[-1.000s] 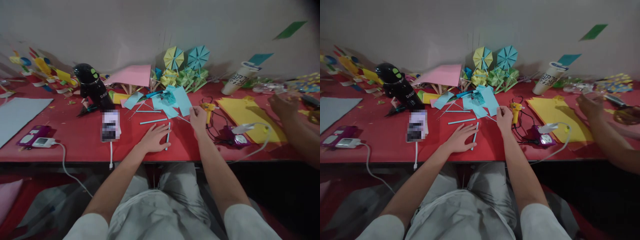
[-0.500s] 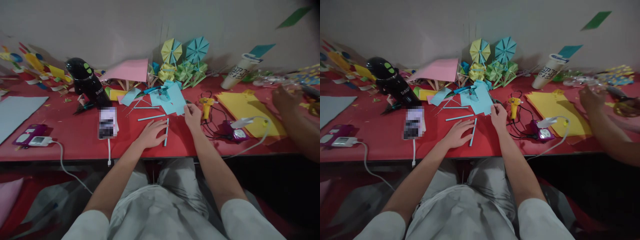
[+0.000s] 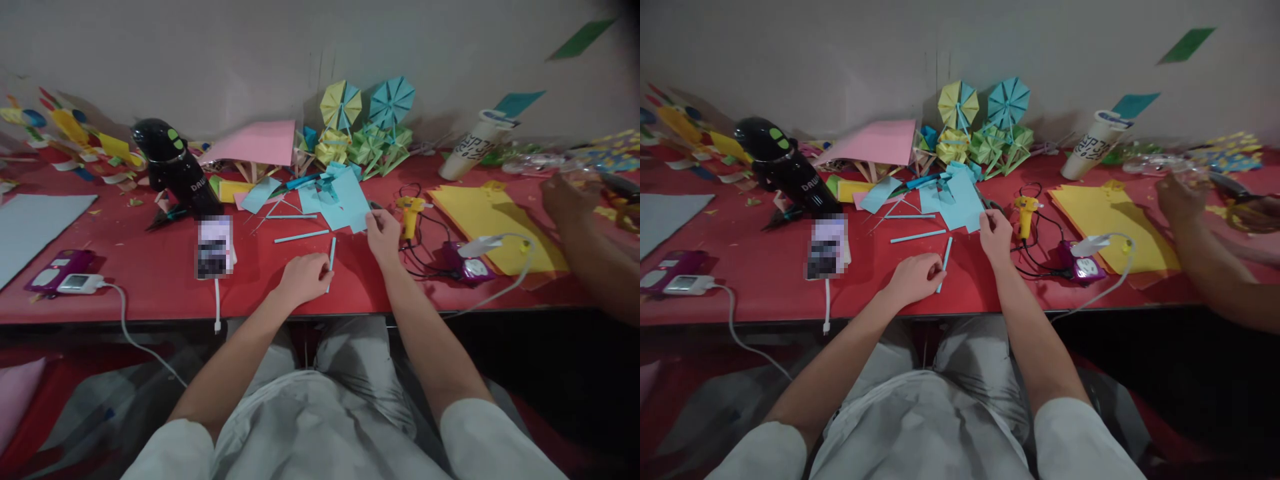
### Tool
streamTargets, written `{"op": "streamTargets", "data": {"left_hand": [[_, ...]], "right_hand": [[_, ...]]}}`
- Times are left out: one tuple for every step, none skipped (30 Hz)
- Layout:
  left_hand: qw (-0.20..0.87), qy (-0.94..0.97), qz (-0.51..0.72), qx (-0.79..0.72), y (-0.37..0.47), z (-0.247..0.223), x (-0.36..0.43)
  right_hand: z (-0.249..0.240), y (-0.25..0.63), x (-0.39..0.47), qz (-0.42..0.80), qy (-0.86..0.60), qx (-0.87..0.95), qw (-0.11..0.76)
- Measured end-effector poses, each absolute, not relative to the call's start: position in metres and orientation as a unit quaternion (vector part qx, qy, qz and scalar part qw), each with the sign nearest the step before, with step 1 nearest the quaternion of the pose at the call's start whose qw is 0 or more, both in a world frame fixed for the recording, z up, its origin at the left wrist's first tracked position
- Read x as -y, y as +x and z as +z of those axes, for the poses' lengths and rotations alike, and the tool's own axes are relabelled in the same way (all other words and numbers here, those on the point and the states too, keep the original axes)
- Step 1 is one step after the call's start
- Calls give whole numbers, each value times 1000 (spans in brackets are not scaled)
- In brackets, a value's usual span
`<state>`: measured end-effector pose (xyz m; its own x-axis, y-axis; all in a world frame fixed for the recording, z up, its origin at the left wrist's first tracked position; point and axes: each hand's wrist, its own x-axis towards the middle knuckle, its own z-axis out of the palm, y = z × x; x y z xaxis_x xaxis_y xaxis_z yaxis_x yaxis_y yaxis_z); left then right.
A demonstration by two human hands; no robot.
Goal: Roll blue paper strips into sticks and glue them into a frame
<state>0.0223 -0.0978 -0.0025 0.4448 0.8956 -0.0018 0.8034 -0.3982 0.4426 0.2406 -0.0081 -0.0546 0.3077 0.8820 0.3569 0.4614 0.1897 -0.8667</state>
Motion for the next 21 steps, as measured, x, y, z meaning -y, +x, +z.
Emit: {"op": "streamTargets", "data": {"left_hand": [[188, 831, 125, -508, 21, -4, 98], [178, 835, 133, -503, 20, -6, 98], [165, 840, 141, -497, 18, -8, 99], [155, 845, 147, -491, 17, -10, 99], [150, 848, 151, -485, 15, -12, 99], [150, 852, 153, -478, 14, -13, 99], [156, 855, 152, -471, 13, -15, 98], [165, 858, 148, -463, 12, -16, 97], [174, 861, 143, -455, 11, -17, 96], [182, 864, 137, -448, 11, -18, 95], [189, 867, 131, -443, 11, -18, 94], [194, 868, 126, -440, 11, -19, 93], [199, 868, 123, -438, 11, -19, 92], [202, 868, 122, -436, 11, -20, 92], [204, 868, 122, -435, 11, -20, 91], [205, 868, 124, -435, 11, -20, 92], [203, 868, 126, -434, 11, -21, 92], [201, 869, 128, -434, 11, -21, 92], [198, 869, 130, -433, 11, -22, 93], [195, 870, 131, -433, 11, -23, 93], [193, 871, 132, -433, 11, -24, 93]], "right_hand": [[-54, 240, 8, 196, -601, 556, 539], [-54, 240, 8, 196, -598, 557, 541], [-54, 240, 8, 196, -596, 559, 541], [-54, 240, 8, 197, -597, 561, 539], [-54, 240, 8, 198, -598, 562, 536], [-54, 240, 8, 200, -598, 563, 535], [-54, 240, 8, 203, -596, 562, 536], [-54, 240, 8, 206, -593, 562, 539], [-55, 240, 8, 208, -588, 560, 545], [-55, 240, 8, 209, -585, 559, 549], [-56, 240, 7, 209, -583, 559, 551], [-57, 241, 7, 209, -583, 558, 552], [-57, 241, 7, 209, -584, 558, 551], [-58, 242, 6, 210, -587, 558, 548], [-58, 242, 6, 212, -591, 558, 544], [-58, 242, 6, 213, -595, 557, 540], [-59, 242, 6, 214, -599, 555, 536], [-59, 242, 5, 215, -602, 554, 534], [-59, 242, 5, 214, -603, 553, 533], [-58, 242, 5, 214, -603, 552, 534], [-58, 241, 6, 215, -603, 552, 534]]}}
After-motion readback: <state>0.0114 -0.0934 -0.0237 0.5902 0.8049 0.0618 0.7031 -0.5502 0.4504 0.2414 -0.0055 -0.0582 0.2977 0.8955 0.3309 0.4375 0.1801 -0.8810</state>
